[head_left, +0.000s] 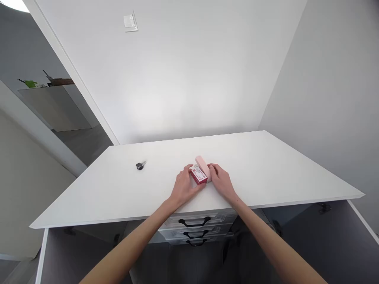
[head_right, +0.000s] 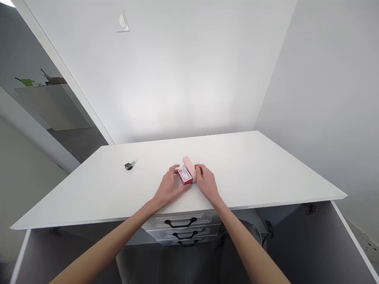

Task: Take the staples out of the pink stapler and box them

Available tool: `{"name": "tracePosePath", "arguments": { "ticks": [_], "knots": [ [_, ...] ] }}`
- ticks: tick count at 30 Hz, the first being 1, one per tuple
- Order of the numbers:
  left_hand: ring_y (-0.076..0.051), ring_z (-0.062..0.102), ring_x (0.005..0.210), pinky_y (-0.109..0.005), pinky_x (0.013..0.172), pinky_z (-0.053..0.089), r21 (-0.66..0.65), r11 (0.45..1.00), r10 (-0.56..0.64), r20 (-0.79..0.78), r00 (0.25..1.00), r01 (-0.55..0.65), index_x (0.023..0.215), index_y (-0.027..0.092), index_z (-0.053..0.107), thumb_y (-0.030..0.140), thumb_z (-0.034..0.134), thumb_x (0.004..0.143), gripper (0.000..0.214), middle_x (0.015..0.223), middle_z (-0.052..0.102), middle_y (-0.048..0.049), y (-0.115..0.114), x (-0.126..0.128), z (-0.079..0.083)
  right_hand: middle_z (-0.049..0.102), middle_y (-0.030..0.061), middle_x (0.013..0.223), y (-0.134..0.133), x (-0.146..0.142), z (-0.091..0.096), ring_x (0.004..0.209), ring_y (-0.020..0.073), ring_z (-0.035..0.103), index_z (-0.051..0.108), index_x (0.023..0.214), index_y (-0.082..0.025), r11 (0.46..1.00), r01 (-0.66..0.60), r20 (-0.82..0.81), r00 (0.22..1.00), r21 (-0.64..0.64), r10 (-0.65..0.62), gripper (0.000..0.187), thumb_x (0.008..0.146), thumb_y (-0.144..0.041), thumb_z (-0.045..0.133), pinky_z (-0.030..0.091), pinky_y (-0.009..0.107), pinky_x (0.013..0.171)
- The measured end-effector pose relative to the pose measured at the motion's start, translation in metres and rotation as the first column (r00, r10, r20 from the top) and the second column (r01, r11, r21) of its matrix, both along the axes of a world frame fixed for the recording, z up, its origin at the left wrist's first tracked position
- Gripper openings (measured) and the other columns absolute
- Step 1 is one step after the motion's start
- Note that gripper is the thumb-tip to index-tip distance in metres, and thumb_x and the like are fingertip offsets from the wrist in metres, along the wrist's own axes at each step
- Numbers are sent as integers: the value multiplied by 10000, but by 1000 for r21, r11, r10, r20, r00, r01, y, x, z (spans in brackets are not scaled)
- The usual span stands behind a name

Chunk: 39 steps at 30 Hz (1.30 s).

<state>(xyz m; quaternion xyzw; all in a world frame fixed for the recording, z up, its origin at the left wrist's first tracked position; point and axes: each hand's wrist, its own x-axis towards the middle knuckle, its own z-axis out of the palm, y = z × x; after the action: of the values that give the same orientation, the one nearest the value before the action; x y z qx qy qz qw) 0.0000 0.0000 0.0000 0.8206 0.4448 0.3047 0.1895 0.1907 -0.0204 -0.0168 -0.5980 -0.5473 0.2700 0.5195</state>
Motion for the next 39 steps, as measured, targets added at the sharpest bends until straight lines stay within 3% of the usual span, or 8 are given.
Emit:
{"name": "tracePosePath", "arguments": {
  "ticks": [4,8,14,19,22,29,35,39],
  "knots": [
    [-328,635,1217,-508,1032,487,-15,1000,26,42,999,-25,1442,268,359,531,768,817,792,1285,662,-129,3,-5,-2,756,84,1143,-1,0,2,995,258,672,698,1140,-235,1000,-3,-8,1000,-4,3,453,995,-508,368,482,373,866],
    [-292,662,1200,-455,1012,515,-50,997,56,62,996,-53,1433,259,345,543,757,828,785,1249,698,-118,9,-29,7,751,80,1153,-3,-1,4,1006,259,668,692,1142,-237,1000,-3,-16,1000,-23,3,442,990,-508,378,480,373,859],
    [-314,698,1152,-439,942,557,-60,966,250,-41,967,-252,1428,238,344,598,770,782,854,1214,725,-126,17,-108,39,747,68,1159,-4,-1,4,1014,260,658,686,1146,-252,998,-16,-29,999,-57,14,432,993,-512,377,472,367,825],
    [-321,705,1126,-415,883,573,-109,868,456,-214,864,-485,1416,222,347,717,746,724,939,1225,719,-132,21,-180,59,748,67,1152,-5,0,4,1005,258,654,688,1143,-253,997,-28,-29,999,-66,26,427,1002,-510,378,463,362,814],
    [-334,704,1114,-409,855,571,-113,819,510,-306,804,-563,1431,209,334,755,728,703,992,1234,715,-145,20,-207,66,749,64,1135,-6,0,4,990,252,654,686,1138,-252,997,-29,-23,999,-77,27,428,1005,-511,372,458,354,799],
    [-345,660,1167,-450,877,567,-71,791,542,-379,750,-607,1480,178,302,791,675,708,1054,1409,593,-187,8,-230,77,743,58,1133,-8,-1,6,989,241,648,680,1144,-248,995,-38,-21,999,-89,36,421,1010,-504,373,448,346,795],
    [-357,657,1179,-463,919,554,-56,793,544,-386,746,-607,1487,172,319,760,634,742,1000,1440,556,-198,5,-254,69,740,51,1133,-9,-1,7,995,247,645,678,1132,-259,995,-41,-22,999,-94,39,406,1011,-499,374,447,356,808],
    [-389,555,1316,-493,1018,499,9,817,525,-424,738,-576,1480,150,378,776,575,781,959,1511,485,-217,1,-256,63,740,54,1131,-10,0,7,997,251,649,676,1135,-257,994,-45,-23,999,-97,43,407,1013,-502,374,447,362,809]
  ]
}}
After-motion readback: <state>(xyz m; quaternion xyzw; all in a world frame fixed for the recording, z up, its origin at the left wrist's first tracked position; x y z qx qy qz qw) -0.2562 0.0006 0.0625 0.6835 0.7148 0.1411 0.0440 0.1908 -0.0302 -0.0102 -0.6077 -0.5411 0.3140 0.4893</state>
